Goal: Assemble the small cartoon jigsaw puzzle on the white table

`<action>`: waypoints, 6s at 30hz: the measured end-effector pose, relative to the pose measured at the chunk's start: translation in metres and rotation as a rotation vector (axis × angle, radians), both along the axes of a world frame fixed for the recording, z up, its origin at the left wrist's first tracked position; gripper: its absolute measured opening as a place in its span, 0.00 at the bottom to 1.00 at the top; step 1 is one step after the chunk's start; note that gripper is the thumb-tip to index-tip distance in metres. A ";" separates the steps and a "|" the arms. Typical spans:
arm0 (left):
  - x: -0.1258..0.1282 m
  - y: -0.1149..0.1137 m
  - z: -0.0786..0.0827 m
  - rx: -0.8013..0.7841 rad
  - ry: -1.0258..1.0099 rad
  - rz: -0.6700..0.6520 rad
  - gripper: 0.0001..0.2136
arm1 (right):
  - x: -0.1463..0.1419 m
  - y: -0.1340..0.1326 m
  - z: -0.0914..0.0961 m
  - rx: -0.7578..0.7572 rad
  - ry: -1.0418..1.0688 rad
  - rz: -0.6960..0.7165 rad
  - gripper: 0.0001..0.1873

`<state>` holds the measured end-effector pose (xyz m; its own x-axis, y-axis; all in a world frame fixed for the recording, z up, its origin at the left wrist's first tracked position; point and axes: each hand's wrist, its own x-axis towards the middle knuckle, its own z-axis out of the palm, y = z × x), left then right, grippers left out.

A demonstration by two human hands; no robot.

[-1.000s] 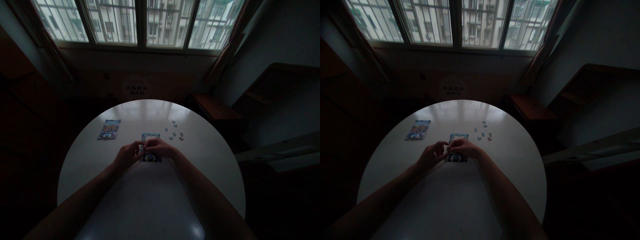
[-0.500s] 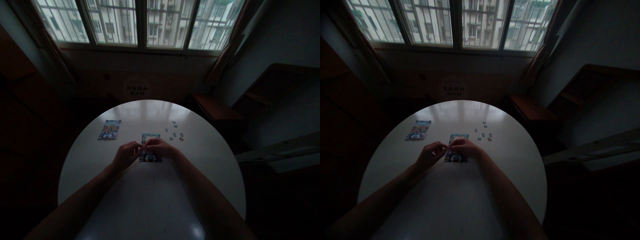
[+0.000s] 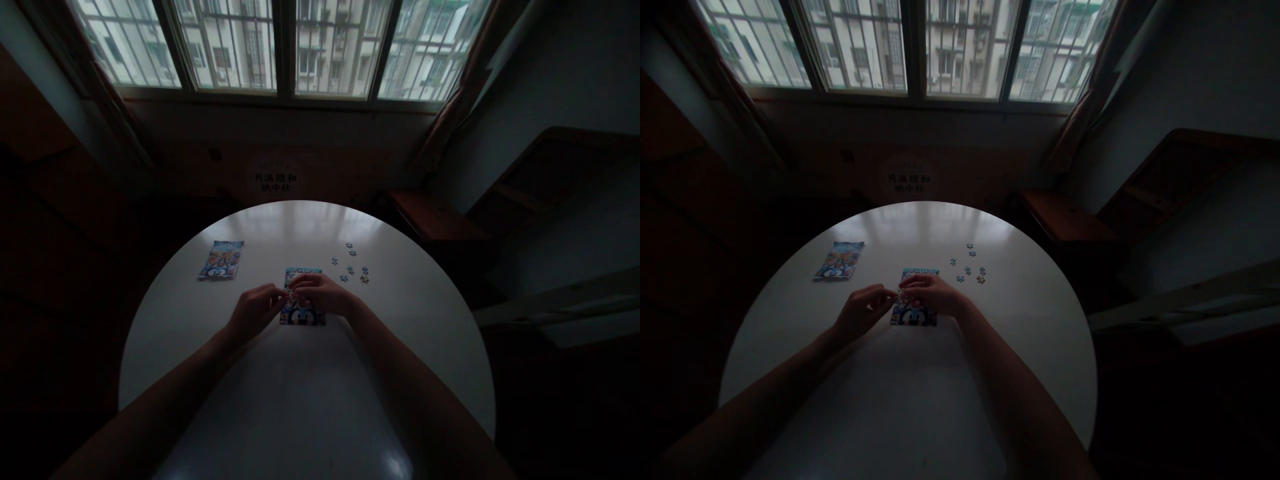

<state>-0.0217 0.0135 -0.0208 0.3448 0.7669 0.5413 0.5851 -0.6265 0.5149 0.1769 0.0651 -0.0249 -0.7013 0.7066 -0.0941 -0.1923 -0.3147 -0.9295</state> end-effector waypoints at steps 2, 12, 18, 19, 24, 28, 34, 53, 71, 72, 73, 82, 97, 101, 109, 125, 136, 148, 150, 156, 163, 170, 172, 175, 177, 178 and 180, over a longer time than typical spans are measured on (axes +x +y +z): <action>0.000 0.001 0.001 -0.003 -0.020 0.014 0.06 | 0.001 0.004 0.000 0.075 -0.046 -0.074 0.14; 0.001 0.005 0.004 -0.116 -0.246 0.151 0.07 | 0.007 0.014 -0.016 0.865 -0.540 -0.724 0.08; 0.001 0.006 0.002 -0.164 -0.233 0.185 0.09 | 0.010 0.018 -0.019 0.789 -0.500 -0.846 0.12; 0.001 0.006 0.002 -0.171 -0.233 0.191 0.09 | 0.011 0.020 -0.019 0.749 -0.473 -0.895 0.12; 0.000 0.007 0.000 -0.181 -0.238 0.192 0.08 | 0.017 0.028 -0.023 0.619 -0.357 -0.993 0.12; 0.000 0.006 0.000 -0.180 -0.235 0.175 0.08 | 0.016 0.028 -0.024 0.619 -0.352 -0.966 0.12; 0.000 0.006 -0.001 -0.184 -0.231 0.151 0.07 | 0.014 0.026 -0.021 0.631 -0.367 -0.948 0.11; 0.003 0.004 0.003 -0.210 -0.246 0.137 0.08 | 0.014 0.025 -0.020 0.644 -0.398 -0.913 0.12; 0.002 0.004 0.000 -0.246 -0.242 0.151 0.09 | 0.014 0.024 -0.020 0.655 -0.431 -0.897 0.12; 0.002 0.005 -0.001 -0.247 -0.242 0.153 0.09 | 0.014 0.024 -0.020 0.658 -0.432 -0.894 0.12; 0.002 0.005 -0.001 -0.248 -0.239 0.153 0.08 | 0.014 0.024 -0.020 0.663 -0.432 -0.891 0.12; 0.002 0.005 0.000 -0.249 -0.225 0.156 0.10 | 0.011 0.018 -0.019 0.805 -0.536 -0.847 0.12; -0.003 0.012 -0.007 -0.250 -0.280 0.246 0.12 | -0.006 -0.006 -0.007 1.431 -0.723 -0.473 0.09; -0.003 0.011 -0.006 -0.265 -0.275 0.246 0.12 | -0.010 -0.007 -0.008 1.473 -0.708 -0.452 0.09; -0.004 0.011 -0.007 -0.259 -0.275 0.235 0.12 | -0.010 -0.003 -0.015 1.429 -0.695 -0.459 0.11; -0.004 0.011 -0.007 -0.256 -0.255 0.250 0.12 | -0.009 -0.006 -0.009 1.451 -0.747 -0.415 0.12; -0.003 0.011 -0.005 -0.272 -0.249 0.249 0.12 | -0.009 -0.005 -0.010 1.550 -0.753 -0.420 0.13; -0.005 0.012 -0.007 -0.244 -0.238 0.255 0.12 | -0.010 -0.004 -0.015 1.527 -0.747 -0.426 0.12; -0.004 0.012 -0.007 -0.242 -0.243 0.252 0.12 | -0.010 -0.004 -0.015 1.517 -0.745 -0.436 0.12; -0.005 0.012 -0.007 -0.230 -0.253 0.249 0.12 | -0.010 -0.004 -0.015 1.501 -0.727 -0.457 0.12; -0.006 0.013 -0.008 -0.213 -0.234 0.251 0.11 | -0.012 -0.005 -0.015 1.448 -0.695 -0.457 0.10; -0.005 0.012 -0.007 -0.215 -0.236 0.243 0.11 | -0.012 -0.007 -0.014 1.316 -0.621 -0.487 0.08; -0.005 0.012 -0.005 -0.221 -0.232 0.247 0.11 | -0.012 -0.007 -0.014 1.297 -0.612 -0.488 0.08; -0.004 0.011 -0.003 -0.226 -0.224 0.255 0.11 | -0.013 -0.008 -0.015 1.281 -0.603 -0.489 0.08; -0.004 0.010 -0.002 -0.230 -0.216 0.254 0.11 | -0.013 -0.009 -0.015 1.269 -0.598 -0.483 0.08; -0.004 0.010 -0.002 -0.231 -0.212 0.255 0.11 | -0.013 -0.009 -0.014 1.262 -0.592 -0.476 0.08; -0.004 0.010 -0.001 -0.232 -0.210 0.255 0.11 | -0.010 -0.008 -0.011 1.256 -0.577 -0.453 0.08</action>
